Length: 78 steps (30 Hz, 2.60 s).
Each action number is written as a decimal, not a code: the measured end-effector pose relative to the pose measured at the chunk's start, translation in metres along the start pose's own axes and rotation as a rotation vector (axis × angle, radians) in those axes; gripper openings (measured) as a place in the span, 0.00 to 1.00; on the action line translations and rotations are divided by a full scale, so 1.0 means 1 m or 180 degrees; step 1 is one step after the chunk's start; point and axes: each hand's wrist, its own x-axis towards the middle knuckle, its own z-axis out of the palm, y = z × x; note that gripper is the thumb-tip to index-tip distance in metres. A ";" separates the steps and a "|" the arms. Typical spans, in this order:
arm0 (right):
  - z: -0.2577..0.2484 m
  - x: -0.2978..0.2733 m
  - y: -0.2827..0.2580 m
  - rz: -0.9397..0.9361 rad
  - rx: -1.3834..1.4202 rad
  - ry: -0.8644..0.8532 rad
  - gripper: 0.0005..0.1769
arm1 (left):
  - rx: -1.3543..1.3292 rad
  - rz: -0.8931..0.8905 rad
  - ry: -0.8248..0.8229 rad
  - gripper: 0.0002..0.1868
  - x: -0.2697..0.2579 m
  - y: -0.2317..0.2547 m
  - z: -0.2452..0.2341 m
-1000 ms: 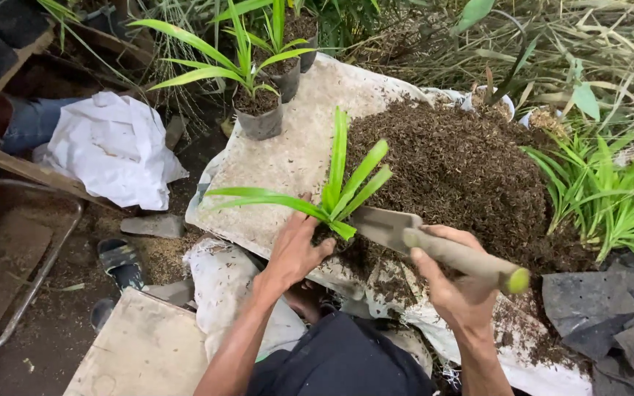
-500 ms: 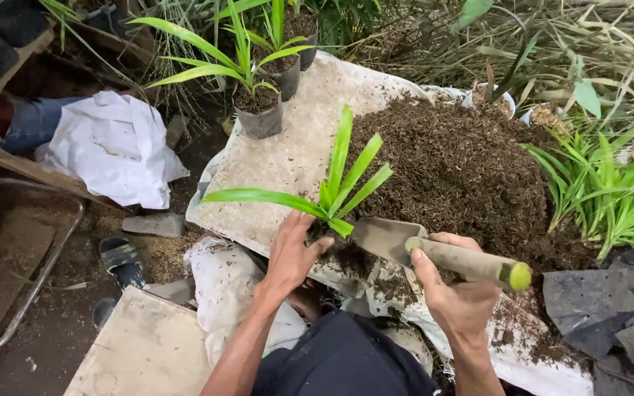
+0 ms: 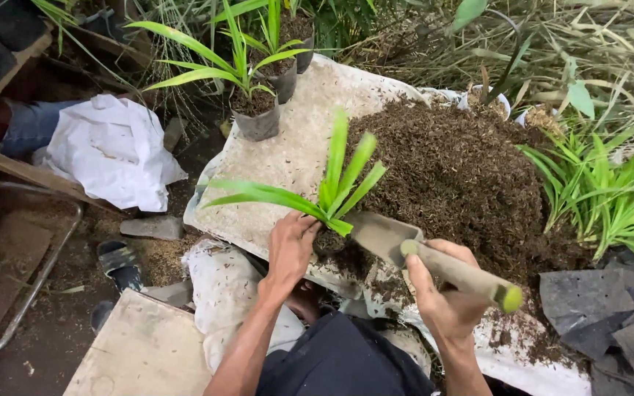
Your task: The person holds a small green plant in a black plastic pot and uses a trowel to scoop soil from a large pile onto a white sheet. They carefully fill the pot around the plant's base, patting the soil down with their hand and the trowel to secure the plant.
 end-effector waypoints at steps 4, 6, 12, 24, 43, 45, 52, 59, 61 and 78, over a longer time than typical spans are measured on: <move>0.002 -0.011 0.011 0.0086 0.0337 0.0067 0.08 | 0.0016 0.0014 0.0066 0.23 0.000 0.000 0.001; -0.006 -0.011 0.015 0.0115 0.0370 0.0144 0.06 | 0.0064 -0.0010 -0.0006 0.21 0.002 0.006 -0.005; -0.045 -0.033 0.081 -0.0085 -0.0115 0.1054 0.20 | -0.0153 -0.1006 -0.0797 0.48 -0.006 0.023 -0.016; -0.032 -0.073 0.191 -0.1165 -0.1470 -0.0270 0.17 | 0.0392 -0.0166 0.0036 0.34 -0.001 0.008 0.019; 0.004 -0.003 0.030 0.2288 0.0340 0.0179 0.15 | -0.0323 -0.0195 -0.0124 0.13 -0.001 0.014 -0.007; 0.022 0.005 0.005 0.1925 0.0709 0.0172 0.16 | -0.0267 -0.0138 -0.0078 0.12 0.001 0.016 -0.006; 0.074 0.003 -0.019 0.1172 0.0931 -0.0349 0.11 | -0.0098 -0.0041 -0.0052 0.13 -0.002 0.036 -0.023; 0.083 0.018 -0.004 0.0655 0.0515 -0.0219 0.03 | -0.0226 -0.0281 -0.0070 0.17 0.002 0.026 -0.025; 0.078 0.021 0.012 0.0617 0.0536 -0.0189 0.04 | -0.0104 -0.0343 -0.0089 0.18 0.003 0.020 -0.025; 0.077 0.017 0.038 -0.0036 0.0994 -0.0152 0.08 | 0.0049 -0.0764 -0.0499 0.15 0.019 0.001 -0.003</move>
